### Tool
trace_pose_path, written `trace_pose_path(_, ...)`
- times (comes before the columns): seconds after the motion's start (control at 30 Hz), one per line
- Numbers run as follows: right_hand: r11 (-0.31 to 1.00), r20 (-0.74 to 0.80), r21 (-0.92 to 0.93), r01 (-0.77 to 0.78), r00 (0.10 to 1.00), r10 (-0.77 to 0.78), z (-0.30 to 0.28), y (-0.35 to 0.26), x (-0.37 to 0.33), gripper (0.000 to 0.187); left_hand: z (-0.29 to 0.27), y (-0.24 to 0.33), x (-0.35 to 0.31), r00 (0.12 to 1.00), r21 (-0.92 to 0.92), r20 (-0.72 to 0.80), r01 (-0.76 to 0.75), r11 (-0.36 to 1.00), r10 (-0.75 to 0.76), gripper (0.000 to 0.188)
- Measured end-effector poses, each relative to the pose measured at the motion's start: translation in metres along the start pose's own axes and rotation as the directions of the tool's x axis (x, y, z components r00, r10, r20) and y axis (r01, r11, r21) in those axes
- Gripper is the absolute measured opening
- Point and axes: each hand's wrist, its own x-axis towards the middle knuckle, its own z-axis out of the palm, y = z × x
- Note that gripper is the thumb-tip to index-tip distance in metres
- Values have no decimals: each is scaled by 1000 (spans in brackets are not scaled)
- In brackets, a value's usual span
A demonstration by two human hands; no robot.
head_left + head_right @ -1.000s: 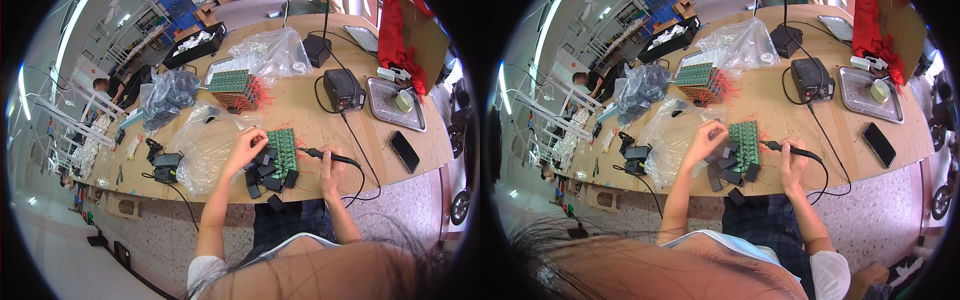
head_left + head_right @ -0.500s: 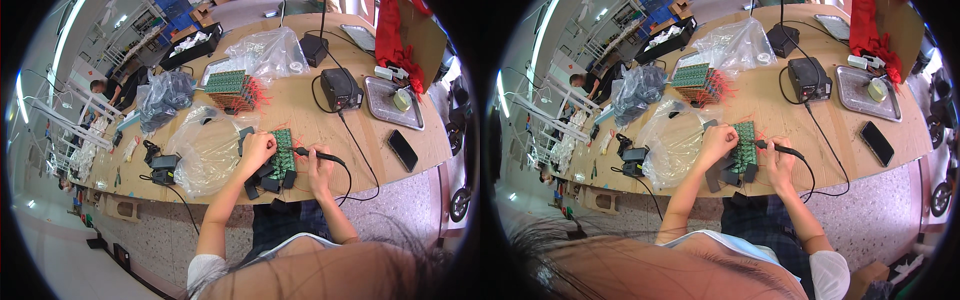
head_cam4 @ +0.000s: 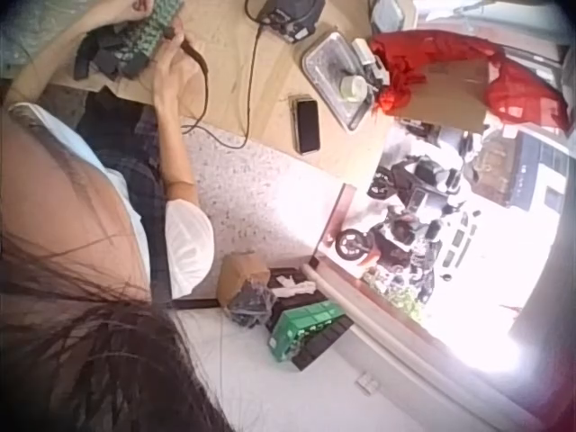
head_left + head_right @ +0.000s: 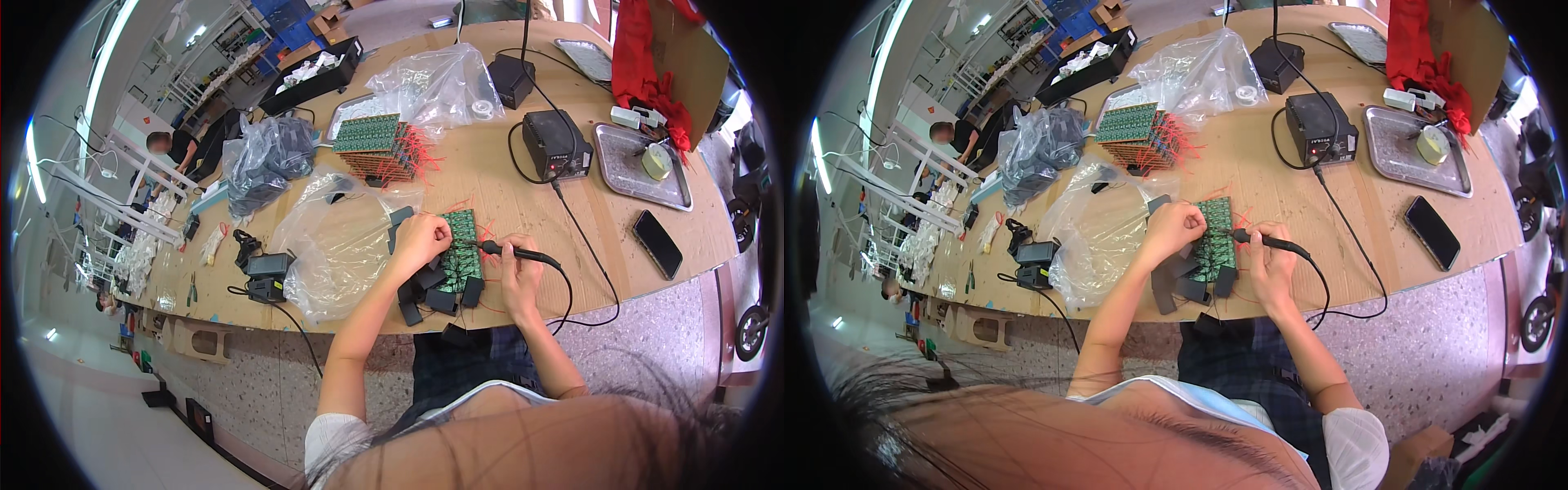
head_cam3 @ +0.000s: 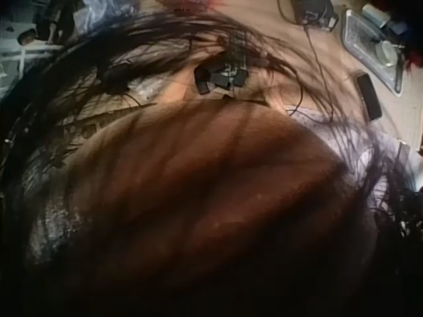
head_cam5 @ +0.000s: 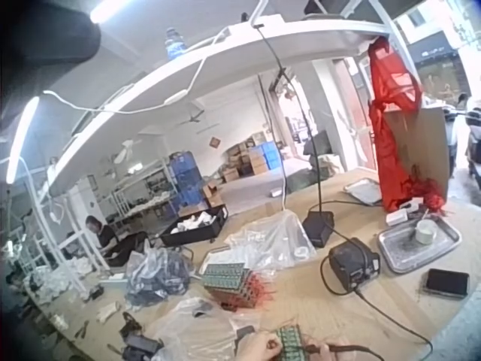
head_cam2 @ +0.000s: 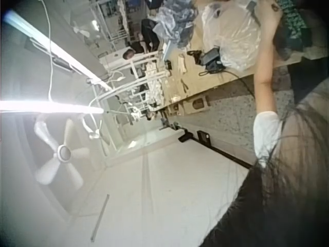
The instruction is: Soldering electronic components or wires onto printed circuit boards at a manual workstation.
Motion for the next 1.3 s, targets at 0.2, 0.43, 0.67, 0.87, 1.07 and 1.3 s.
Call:
trace_pose_path(0.2, 1000, -3, -20, 12, 1000, -12, 0, -4, 1, 12, -3, 1, 3, 997, -17, 61, 41, 999, -40, 9)
trace_pose_path(0.43, 999, -4, -34, 8, 1000, -8, 1, -3, 1, 12, -3, 1, 5, 996, 8, 67, 58, 998, -58, 8)
trace_pose_path(0.67, 999, 2, -34, 29, 1000, -29, -1, -8, 2, 13, -3, 1, 7, 992, 24, 91, 81, 996, -83, 8)
trace_pose_path(0.87, 994, -144, 113, -6, 989, 22, -13, -8, 2, 15, 1, -3, 7, 993, 25, 83, 78, 997, -79, 9)
trace_pose_path(1.07, 995, -140, 70, 72, 988, -62, -35, 3, 9, 13, 0, -3, 8, 993, 43, 91, 76, 996, -79, 9)
trace_pose_path(1.3, 991, -123, 28, 129, 985, -125, -35, 7, 2, 13, 0, -4, 9, 991, 47, 99, 83, 995, -88, 9)
